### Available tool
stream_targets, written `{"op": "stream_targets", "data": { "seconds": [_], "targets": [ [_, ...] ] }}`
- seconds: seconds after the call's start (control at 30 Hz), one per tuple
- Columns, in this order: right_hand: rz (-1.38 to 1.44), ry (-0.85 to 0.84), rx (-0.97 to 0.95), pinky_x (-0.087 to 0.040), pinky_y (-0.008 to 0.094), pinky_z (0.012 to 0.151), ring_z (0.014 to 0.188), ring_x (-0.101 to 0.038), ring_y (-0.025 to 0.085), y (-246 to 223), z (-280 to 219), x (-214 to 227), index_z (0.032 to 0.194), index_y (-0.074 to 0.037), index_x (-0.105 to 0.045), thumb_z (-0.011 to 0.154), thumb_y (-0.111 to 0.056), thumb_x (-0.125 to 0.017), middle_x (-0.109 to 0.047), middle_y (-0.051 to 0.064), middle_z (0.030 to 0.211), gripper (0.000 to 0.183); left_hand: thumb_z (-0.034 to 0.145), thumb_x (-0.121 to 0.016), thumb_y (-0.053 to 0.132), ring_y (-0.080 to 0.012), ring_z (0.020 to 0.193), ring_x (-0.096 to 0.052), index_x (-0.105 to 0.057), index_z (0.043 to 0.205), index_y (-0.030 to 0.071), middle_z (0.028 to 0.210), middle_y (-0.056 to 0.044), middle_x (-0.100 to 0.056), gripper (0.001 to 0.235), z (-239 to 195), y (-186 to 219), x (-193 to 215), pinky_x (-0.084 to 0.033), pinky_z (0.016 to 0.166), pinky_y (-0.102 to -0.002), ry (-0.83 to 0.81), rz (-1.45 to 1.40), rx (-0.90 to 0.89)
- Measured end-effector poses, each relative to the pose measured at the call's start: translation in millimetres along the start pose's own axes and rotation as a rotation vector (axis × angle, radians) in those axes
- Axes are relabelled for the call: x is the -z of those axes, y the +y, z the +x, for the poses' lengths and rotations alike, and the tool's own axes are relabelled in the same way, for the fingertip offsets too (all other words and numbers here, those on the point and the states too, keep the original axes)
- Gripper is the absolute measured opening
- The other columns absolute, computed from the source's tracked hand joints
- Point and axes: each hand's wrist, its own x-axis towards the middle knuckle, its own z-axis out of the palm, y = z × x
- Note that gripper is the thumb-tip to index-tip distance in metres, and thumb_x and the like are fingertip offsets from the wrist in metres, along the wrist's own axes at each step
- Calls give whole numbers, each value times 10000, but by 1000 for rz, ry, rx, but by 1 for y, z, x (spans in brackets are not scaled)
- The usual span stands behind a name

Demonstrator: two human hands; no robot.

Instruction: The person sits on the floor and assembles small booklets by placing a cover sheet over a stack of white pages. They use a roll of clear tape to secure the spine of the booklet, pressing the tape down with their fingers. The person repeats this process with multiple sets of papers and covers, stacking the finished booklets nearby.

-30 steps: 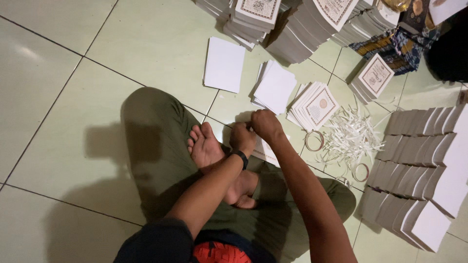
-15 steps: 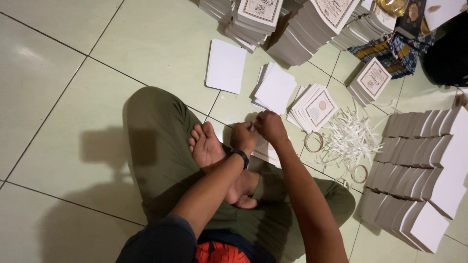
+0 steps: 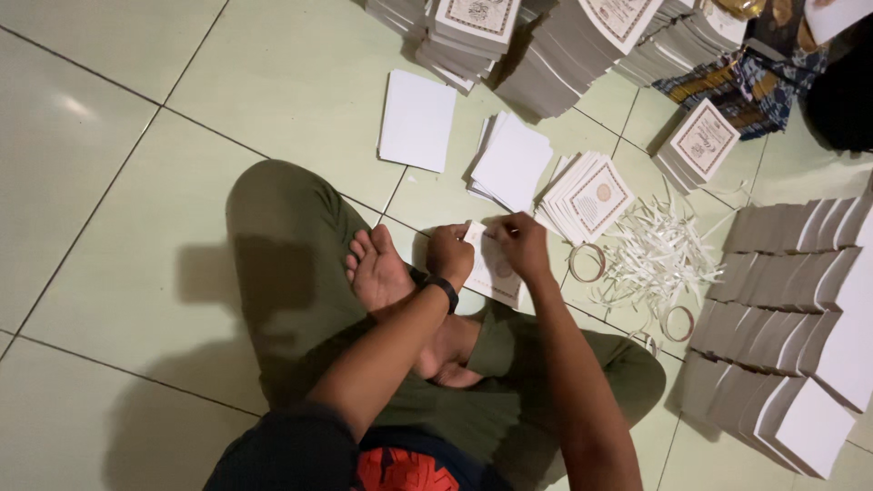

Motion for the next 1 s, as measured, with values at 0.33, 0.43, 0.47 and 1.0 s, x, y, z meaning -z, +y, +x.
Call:
{"op": "stream_targets", "data": {
  "seconds": [0.33,0.43,0.47,1.0],
  "targets": [
    [-176,-42,193,-602,469,806,898,-716,374,-18,12,-27,1024,-51,-786,905,-73,-736,-687,151,923,131,875,-567,63,-298,1174,-694,-784,1149,184,1125,-27,-783,370,-6,5,3,-552,973,-466,24,48,-11],
    [-158,-54,144,-587,490,837,939,-710,414,-14,12,-24,1017,-41,-770,916,-102,-720,-693,182,946,128,868,-569,61,-290,1171,-693,-784,1148,191,1112,-16,-781,376,4,0,-1,-561,970,-462,21,81,-53],
    [-64,-20,80,-588,469,830,922,-717,402,-13,11,-24,1021,-36,-763,926,-80,-711,-694,177,926,117,868,-567,53,-293,1169,-695,-783,1150,180,1106,-23,-782,377,5,-2,-2,-559,972,-462,23,68,-62],
    [821,1220,-280,-666,281,618,677,-686,197,158,-62,182,802,-10,-644,886,61,-724,-676,110,758,137,737,-557,-84,-354,1077,-595,-717,1117,89,1097,-122,-654,447,32,22,-23,-476,970,-429,386,140,-762]
  ]
}}
